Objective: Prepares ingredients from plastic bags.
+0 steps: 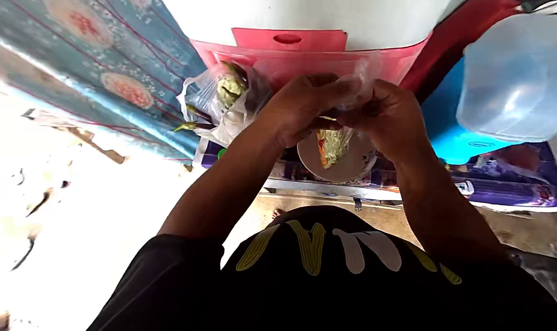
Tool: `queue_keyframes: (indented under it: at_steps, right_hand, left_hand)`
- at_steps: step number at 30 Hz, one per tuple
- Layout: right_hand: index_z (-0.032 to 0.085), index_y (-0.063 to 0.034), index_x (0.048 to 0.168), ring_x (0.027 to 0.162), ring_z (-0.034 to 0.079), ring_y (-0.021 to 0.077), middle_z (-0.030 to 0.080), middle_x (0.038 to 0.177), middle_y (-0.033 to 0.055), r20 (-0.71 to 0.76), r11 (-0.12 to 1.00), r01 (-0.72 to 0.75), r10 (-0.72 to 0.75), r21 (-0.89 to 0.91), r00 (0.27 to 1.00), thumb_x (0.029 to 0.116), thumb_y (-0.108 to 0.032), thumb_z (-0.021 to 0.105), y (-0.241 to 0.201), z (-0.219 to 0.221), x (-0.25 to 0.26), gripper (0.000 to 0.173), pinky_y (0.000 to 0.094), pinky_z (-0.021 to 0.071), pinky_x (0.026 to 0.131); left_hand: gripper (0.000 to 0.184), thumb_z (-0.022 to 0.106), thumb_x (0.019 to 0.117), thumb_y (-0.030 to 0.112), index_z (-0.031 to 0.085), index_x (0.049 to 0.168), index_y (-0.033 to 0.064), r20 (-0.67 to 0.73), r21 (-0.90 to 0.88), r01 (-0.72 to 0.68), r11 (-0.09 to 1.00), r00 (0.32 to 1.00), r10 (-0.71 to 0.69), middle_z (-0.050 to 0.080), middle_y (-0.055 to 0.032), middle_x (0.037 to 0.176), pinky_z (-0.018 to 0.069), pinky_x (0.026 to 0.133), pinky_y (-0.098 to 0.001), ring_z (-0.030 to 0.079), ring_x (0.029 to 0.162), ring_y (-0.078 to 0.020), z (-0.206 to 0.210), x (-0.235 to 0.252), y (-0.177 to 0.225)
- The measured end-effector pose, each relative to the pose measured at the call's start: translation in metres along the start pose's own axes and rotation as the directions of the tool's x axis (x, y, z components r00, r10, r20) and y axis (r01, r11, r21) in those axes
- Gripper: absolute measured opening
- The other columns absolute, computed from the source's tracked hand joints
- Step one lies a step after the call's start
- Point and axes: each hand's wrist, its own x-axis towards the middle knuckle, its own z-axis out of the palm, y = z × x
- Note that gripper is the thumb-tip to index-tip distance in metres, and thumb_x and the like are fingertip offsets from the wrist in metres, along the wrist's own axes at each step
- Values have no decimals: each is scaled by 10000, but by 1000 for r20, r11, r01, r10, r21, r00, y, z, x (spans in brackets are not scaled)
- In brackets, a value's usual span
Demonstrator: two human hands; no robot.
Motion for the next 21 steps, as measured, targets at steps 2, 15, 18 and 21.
queue_keyframes:
  at_steps: [2,15,18,21]
  right_hand:
    - [631,-147,906,736,638,-12,666,823,-111,29,995,-45,43,94,999,852,-86,776,7,-5,6,167,202,567,701]
    - [564,-154,1120,603,586,11,630,831,-63,47,869,-487,485,82,873,1036,-226,590,19,0,-6,114,194,532,533]
    - [529,-58,1157,617,572,66,601,844,27,80,843,-520,533,-139,842,963,-40,677,22,-17,-8,244,245,529,572]
    - [578,8,1204,628,620,91,641,823,63,12,801,-573,584,-174,812,1003,3,580,25,-24,-18,201,279,564,617]
  left_hand:
    - [108,501,1048,82,579,986,122,-40,-45,-28,999,999,26,668,17,851,589,664,-244,667,730,-79,-8,-4,-3]
    - [139,424,1071,50,525,997,110,-207,-517,-145,843,977,41,640,-23,894,576,838,-329,665,845,-136,14,3,-51]
    - [166,373,1085,105,524,1018,124,-197,-584,-140,800,980,28,634,-7,852,588,792,-327,669,789,-131,10,3,-57]
    - [160,367,1090,196,513,1104,130,-71,-452,-93,887,995,68,591,23,841,561,755,-297,625,766,-88,18,-4,-74]
